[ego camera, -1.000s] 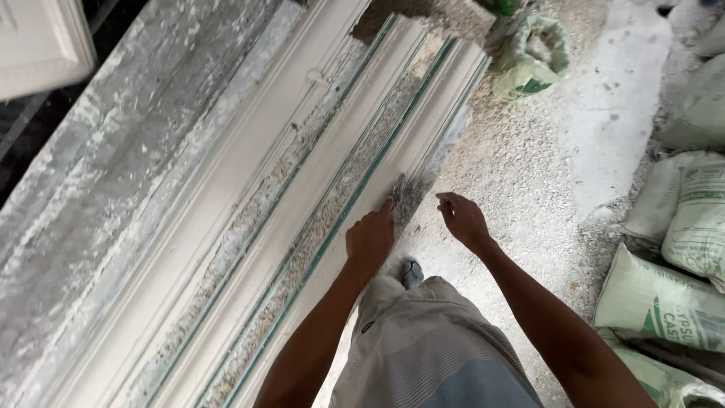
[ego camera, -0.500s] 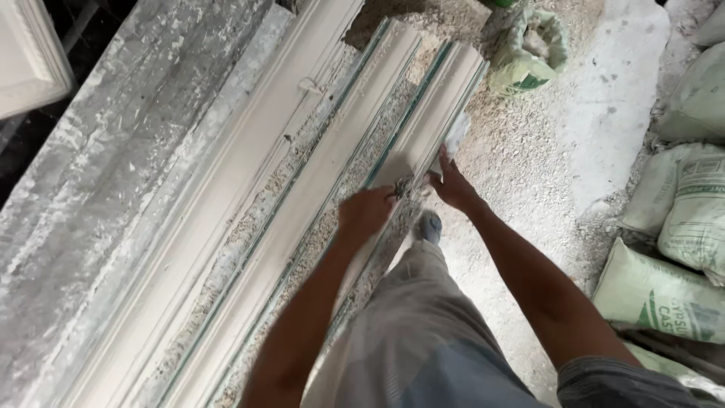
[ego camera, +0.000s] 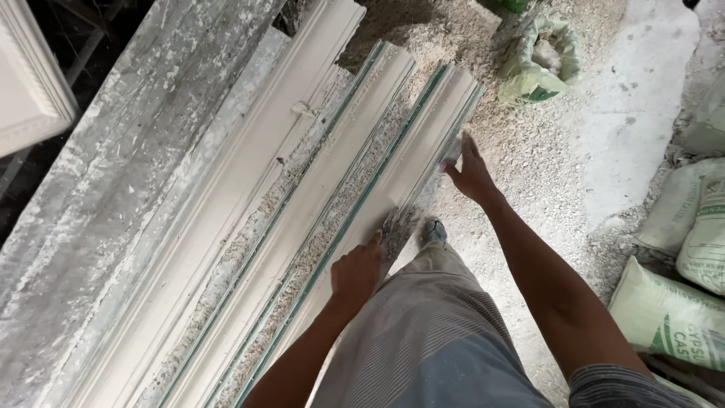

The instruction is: The person scrapes dried plaster residue out of the grooves of decorative cornice molds with a small hand scraper, then sweeps the loosened debris off the mold surfaces with a green hand brush, working along the mold lengths.

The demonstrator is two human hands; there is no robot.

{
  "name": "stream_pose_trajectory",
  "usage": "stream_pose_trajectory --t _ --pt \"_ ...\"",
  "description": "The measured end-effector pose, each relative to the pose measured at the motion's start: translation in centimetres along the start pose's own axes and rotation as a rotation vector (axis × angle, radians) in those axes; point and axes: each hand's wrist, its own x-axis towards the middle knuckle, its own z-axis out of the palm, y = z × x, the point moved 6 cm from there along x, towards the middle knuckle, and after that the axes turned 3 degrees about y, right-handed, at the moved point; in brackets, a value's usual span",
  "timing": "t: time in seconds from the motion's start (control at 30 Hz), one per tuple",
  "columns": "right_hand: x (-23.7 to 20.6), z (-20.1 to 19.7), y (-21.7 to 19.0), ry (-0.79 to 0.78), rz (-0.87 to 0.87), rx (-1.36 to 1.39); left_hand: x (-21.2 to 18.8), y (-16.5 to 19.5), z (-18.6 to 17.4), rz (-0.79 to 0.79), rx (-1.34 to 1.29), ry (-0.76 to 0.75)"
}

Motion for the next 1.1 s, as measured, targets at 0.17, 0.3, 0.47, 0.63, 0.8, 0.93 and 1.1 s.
stream_pose_trajectory --t 0.17,0.3,0.47,0.63,0.8,0.93,1.1 --pt "1.3 0.9 0.4 -0.103 0.082 0.015 1.8 -0.4 0.1 -0.011 0.012 -0.092" --pt "1.6 0.5 0.7 -0.148 0.144 0.042 1.0 -0.8 -0.2 -0.060 -0.035 -0.037" --pt "2.2 0.1 0.8 -0.199 0.184 -0.037 0.3 0.2 -0.3 -0.082 -0.032 -0.016" --pt "2.3 0.3 1.2 -0.171 0.195 0.005 0.7 0.6 0.2 -0.077 -0.050 -0.041" --pt "2.4 0.7 1.9 -0.222 0.213 -0.056 1.0 0.2 0.2 -0.011 0.016 0.019" --pt "2.7 0.5 1.6 -0.192 0.156 -0.046 1.7 -0.1 1.1 -0.073 0.069 -0.112" --pt "2.7 0.0 1.0 -0.178 0.158 -0.012 4.8 1.8 0.9 0.027 0.036 0.113"
